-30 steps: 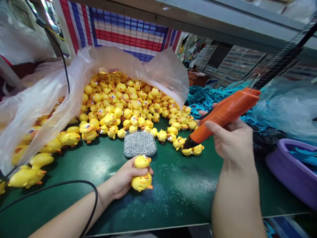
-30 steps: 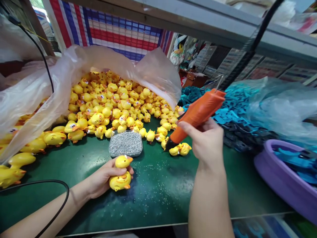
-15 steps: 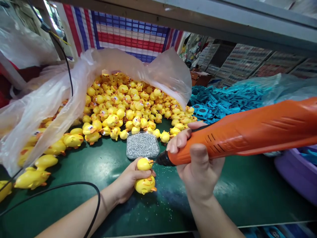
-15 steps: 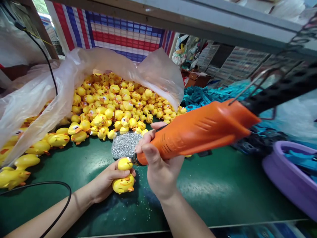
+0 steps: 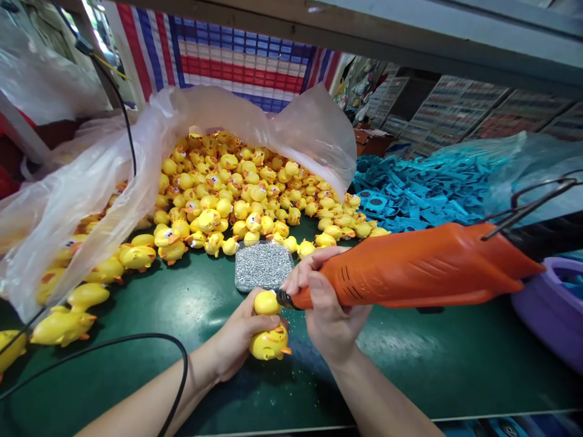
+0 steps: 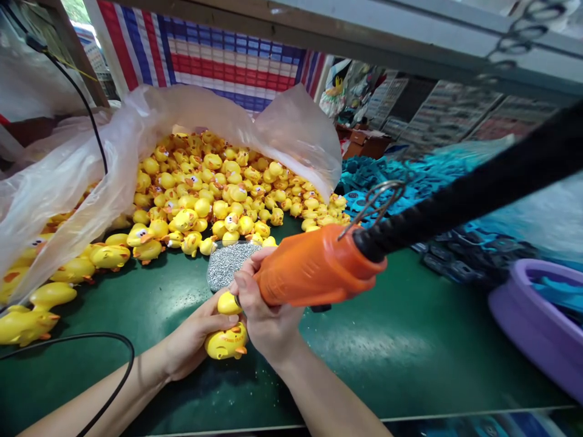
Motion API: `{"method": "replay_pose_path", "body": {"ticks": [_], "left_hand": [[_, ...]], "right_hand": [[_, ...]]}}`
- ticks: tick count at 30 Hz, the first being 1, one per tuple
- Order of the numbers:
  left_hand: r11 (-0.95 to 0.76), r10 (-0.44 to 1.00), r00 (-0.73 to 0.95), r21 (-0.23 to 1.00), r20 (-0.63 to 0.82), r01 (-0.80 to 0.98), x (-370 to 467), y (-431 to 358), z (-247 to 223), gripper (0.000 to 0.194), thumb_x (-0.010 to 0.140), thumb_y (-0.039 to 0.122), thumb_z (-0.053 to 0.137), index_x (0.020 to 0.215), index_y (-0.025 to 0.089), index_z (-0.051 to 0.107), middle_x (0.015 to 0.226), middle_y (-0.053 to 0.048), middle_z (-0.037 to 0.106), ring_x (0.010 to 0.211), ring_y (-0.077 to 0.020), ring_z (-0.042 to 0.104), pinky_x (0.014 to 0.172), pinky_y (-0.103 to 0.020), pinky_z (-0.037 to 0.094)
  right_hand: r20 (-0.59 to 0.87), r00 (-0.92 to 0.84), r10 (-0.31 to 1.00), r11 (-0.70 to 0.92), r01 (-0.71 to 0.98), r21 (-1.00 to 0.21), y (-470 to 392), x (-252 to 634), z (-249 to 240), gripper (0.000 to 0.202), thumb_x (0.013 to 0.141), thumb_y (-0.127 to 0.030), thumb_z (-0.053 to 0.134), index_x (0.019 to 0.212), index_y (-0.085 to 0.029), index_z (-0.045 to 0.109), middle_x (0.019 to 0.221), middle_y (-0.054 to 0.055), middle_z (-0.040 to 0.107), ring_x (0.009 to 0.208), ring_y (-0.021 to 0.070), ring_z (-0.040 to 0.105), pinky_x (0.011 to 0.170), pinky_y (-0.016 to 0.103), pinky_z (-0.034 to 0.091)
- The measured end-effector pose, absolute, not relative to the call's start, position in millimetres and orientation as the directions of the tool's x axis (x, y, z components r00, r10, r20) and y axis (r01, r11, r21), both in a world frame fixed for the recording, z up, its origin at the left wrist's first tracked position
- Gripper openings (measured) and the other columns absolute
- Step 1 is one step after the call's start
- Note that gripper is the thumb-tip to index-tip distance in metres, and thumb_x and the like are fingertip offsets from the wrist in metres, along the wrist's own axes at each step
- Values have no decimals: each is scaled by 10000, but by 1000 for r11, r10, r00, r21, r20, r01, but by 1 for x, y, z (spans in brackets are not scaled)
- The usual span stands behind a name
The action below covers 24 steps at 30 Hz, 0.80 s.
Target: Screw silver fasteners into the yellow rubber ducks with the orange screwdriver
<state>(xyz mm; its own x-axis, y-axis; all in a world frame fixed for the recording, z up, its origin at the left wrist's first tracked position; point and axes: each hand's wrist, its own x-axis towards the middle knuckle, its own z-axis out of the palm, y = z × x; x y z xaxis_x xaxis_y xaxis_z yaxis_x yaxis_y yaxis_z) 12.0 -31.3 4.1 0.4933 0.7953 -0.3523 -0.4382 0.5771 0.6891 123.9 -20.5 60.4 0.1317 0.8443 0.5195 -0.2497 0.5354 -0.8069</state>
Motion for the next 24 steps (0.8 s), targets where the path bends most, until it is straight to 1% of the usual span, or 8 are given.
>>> {"method": "replay_pose_path", "body": {"ticks": [2,5,7,9,11,14,19,24], "left_hand": [[577,797,488,688,-355,-440,12,-30,5,456,598,224,749,952,199,462,720,-1,634,628,-147,586,596,-300,522],[585,793,484,682,-370,-438,12,-28,6,416,591,229,739,897,193,460,682,-5,637,593,-144,581,564,-290,512],[591,792,475,679,-384,-436,12,-27,6,393,582,224,737,856,192,457,678,-6,640,583,-141,580,549,-285,507],[586,799,450,682,-398,-438,11,-27,7,389,573,212,739,847,191,464,691,-4,642,590,-138,581,544,-277,504],[574,812,417,687,-408,-445,10,-27,6,380,572,199,742,842,190,473,697,4,637,602,-133,584,546,-262,496],[561,823,402,691,-403,-456,9,-27,7,351,588,189,741,824,185,481,700,10,632,609,-121,583,557,-236,472],[545,833,399,697,-384,-466,10,-29,10,341,582,182,732,808,184,477,713,17,629,633,-116,582,570,-218,440],[517,854,355,703,-381,-489,9,-29,15,351,511,172,706,760,191,460,644,61,560,578,-84,515,528,-196,376]], "right_hand": [[539,131,832,554,-247,-795,-18,124,59,120,858,-238,639,935,-278,556,651,-72,547,541,100,549,533,263,483],[550,114,827,559,-257,-788,-14,124,64,196,828,-294,677,970,-263,546,655,-70,557,517,108,555,516,279,509],[550,168,818,575,-252,-778,-15,125,73,251,806,-340,703,992,-258,556,660,-67,566,504,107,560,508,278,518],[556,270,786,615,-244,-750,-21,126,85,277,787,-369,725,988,-250,576,656,-65,569,490,98,559,497,261,516],[550,311,775,627,-264,-733,-31,127,94,303,768,-394,744,976,-235,592,629,-65,563,458,88,548,463,239,504],[528,240,815,580,-316,-751,-44,126,99,323,758,-410,752,977,-227,601,608,-65,565,428,85,542,426,222,487],[556,152,817,573,-317,-756,-49,121,80,293,812,-397,704,1047,-266,586,677,-62,579,513,85,588,522,229,525],[596,80,799,592,-274,-757,-44,118,59,238,873,-414,619,1070,-297,553,719,-50,593,556,99,585,558,256,526]]}}
